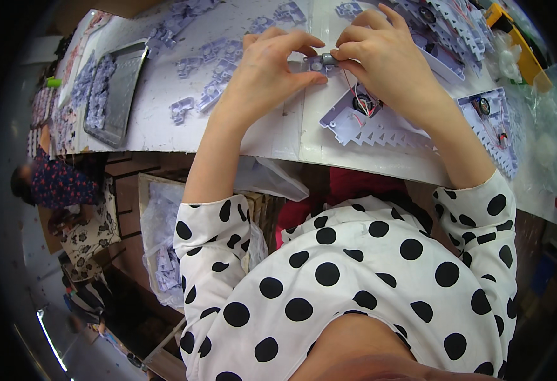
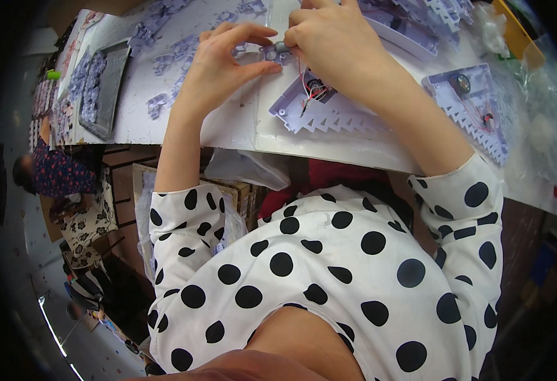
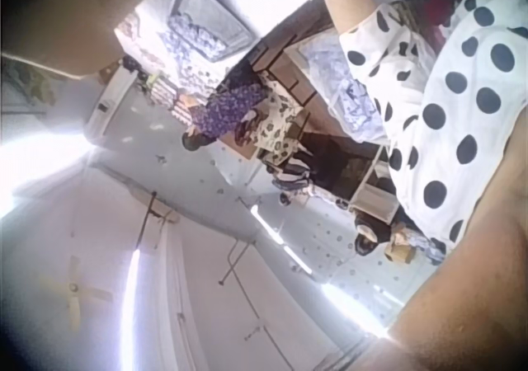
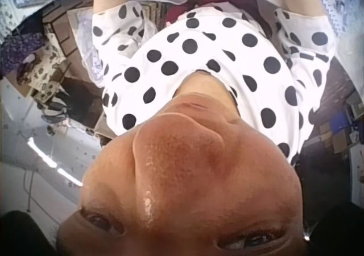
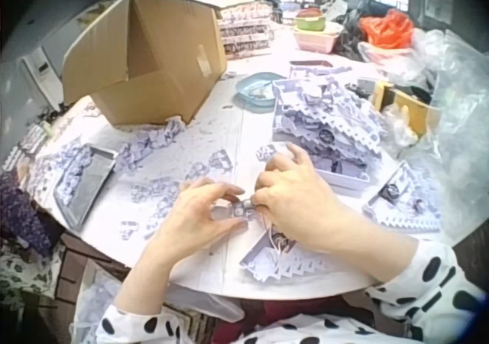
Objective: The person assembles small electronic components by hand, inserting battery-like parts and circuit elements into white plastic housings.
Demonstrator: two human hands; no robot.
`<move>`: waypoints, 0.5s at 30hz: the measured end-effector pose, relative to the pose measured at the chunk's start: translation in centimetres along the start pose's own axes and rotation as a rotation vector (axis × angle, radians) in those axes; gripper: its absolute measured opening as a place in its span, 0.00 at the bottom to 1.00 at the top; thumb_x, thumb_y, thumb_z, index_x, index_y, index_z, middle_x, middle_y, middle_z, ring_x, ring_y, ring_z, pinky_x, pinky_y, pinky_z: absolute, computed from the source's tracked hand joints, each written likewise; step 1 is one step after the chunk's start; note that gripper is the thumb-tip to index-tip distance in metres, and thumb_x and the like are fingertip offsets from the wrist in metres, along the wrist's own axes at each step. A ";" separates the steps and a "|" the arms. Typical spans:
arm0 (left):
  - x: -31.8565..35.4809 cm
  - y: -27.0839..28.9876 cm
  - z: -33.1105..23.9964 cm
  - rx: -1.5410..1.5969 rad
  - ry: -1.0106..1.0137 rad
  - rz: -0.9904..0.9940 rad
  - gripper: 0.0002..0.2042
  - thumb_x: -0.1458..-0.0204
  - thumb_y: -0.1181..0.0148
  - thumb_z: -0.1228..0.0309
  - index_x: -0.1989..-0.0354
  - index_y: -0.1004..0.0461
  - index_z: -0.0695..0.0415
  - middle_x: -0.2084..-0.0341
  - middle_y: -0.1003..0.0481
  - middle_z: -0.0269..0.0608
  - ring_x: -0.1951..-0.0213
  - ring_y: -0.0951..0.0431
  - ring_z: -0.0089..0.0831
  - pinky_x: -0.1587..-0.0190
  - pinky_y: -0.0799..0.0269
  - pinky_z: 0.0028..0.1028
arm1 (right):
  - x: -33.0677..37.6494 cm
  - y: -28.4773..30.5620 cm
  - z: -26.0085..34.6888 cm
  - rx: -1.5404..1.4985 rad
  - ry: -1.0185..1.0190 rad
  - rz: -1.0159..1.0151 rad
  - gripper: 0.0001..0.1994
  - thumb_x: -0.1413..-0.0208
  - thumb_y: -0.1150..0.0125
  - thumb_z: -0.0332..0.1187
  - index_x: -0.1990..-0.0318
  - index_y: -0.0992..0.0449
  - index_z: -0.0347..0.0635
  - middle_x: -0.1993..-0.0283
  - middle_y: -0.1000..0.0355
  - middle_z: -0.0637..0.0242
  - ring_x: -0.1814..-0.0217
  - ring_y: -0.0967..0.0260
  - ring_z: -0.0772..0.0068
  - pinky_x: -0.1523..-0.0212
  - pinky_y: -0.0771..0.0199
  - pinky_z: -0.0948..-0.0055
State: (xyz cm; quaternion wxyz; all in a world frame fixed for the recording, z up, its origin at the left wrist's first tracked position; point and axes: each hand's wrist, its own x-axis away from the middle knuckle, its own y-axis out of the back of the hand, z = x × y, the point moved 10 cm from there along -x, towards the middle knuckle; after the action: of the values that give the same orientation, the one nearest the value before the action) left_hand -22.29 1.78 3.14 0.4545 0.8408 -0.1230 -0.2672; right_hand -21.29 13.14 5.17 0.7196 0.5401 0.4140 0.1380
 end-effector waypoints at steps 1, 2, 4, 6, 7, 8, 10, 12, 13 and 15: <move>0.1 0.0 0.0 -0.013 -0.009 0.011 0.24 0.57 0.22 0.64 0.49 0.19 0.50 0.60 0.16 0.30 0.51 0.23 0.29 0.41 0.38 0.32 | 0.0 0.1 -0.1 -0.002 0.004 -0.005 0.07 0.50 0.30 0.30 0.63 0.14 0.44 0.60 0.21 0.73 0.45 0.30 0.66 0.29 0.42 0.52; 0.2 0.1 0.0 -0.026 -0.018 0.022 0.23 0.56 0.23 0.64 0.49 0.18 0.50 0.59 0.16 0.30 0.52 0.23 0.28 0.42 0.37 0.32 | 0.2 0.0 -0.3 -0.039 0.001 0.013 0.07 0.49 0.32 0.28 0.62 0.14 0.44 0.58 0.21 0.73 0.44 0.30 0.65 0.29 0.42 0.53; 0.1 1.8 1.2 0.047 -0.007 -0.051 0.21 0.55 0.23 0.64 0.51 0.17 0.51 0.59 0.16 0.33 0.53 0.22 0.29 0.47 0.33 0.32 | 0.3 -0.1 -0.7 -0.077 -0.005 0.028 0.08 0.48 0.34 0.26 0.61 0.14 0.44 0.57 0.20 0.73 0.43 0.30 0.65 0.30 0.41 0.54; 0.2 4.7 3.6 0.054 0.000 -0.201 0.16 0.51 0.25 0.63 0.54 0.15 0.52 0.59 0.16 0.37 0.54 0.21 0.28 0.60 0.25 0.28 | 0.3 -0.5 -1.1 -0.088 -0.011 0.085 0.13 0.49 0.40 0.20 0.59 0.14 0.44 0.55 0.20 0.71 0.41 0.32 0.63 0.29 0.42 0.55; 0.5 6.3 5.1 0.045 0.042 -0.267 0.16 0.51 0.26 0.64 0.53 0.15 0.52 0.59 0.16 0.37 0.55 0.20 0.28 0.59 0.25 0.28 | 0.4 -0.4 -1.2 -0.089 -0.015 0.083 0.13 0.49 0.40 0.20 0.59 0.14 0.44 0.55 0.20 0.71 0.41 0.32 0.63 0.29 0.42 0.55; 0.7 7.9 6.7 0.037 0.083 -0.334 0.15 0.50 0.27 0.64 0.53 0.15 0.52 0.60 0.16 0.37 0.56 0.19 0.28 0.59 0.25 0.27 | 0.5 -0.4 -1.2 -0.084 -0.012 0.090 0.16 0.51 0.42 0.18 0.58 0.14 0.44 0.55 0.20 0.71 0.40 0.32 0.63 0.29 0.42 0.56; 1.3 10.9 10.2 0.047 0.177 -0.375 0.15 0.49 0.28 0.64 0.53 0.15 0.53 0.61 0.15 0.37 0.58 0.19 0.28 0.57 0.25 0.27 | 0.2 -0.1 -0.7 -0.089 0.004 0.081 0.18 0.53 0.43 0.16 0.58 0.14 0.44 0.54 0.20 0.71 0.40 0.32 0.62 0.29 0.42 0.56; 1.7 13.4 13.2 0.054 0.272 -0.421 0.14 0.48 0.29 0.64 0.54 0.15 0.54 0.62 0.15 0.38 0.59 0.18 0.28 0.56 0.25 0.27 | 0.3 -0.1 -0.5 -0.069 -0.018 0.093 0.20 0.55 0.44 0.15 0.57 0.14 0.44 0.54 0.21 0.71 0.40 0.33 0.62 0.28 0.43 0.55; 1.4 14.0 14.7 -0.025 0.319 -0.409 0.14 0.47 0.31 0.65 0.54 0.16 0.55 0.63 0.15 0.39 0.60 0.17 0.29 0.55 0.25 0.28 | 0.4 -0.4 -0.8 -0.069 -0.014 0.083 0.20 0.55 0.44 0.15 0.57 0.14 0.44 0.54 0.21 0.71 0.40 0.33 0.62 0.28 0.43 0.55; 0.5 14.4 17.2 -0.121 0.360 -0.404 0.14 0.47 0.33 0.65 0.54 0.16 0.56 0.64 0.15 0.40 0.61 0.16 0.30 0.54 0.24 0.28 | 1.1 -1.0 -1.4 0.027 0.009 0.062 0.15 0.54 0.34 0.22 0.57 0.13 0.47 0.55 0.21 0.68 0.42 0.29 0.64 0.32 0.37 0.56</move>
State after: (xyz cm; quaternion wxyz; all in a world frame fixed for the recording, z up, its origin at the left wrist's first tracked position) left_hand -31.02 -18.49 7.31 0.4560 0.8535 0.1462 -0.2054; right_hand -21.93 14.41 3.65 0.7058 0.5618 0.4021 0.1567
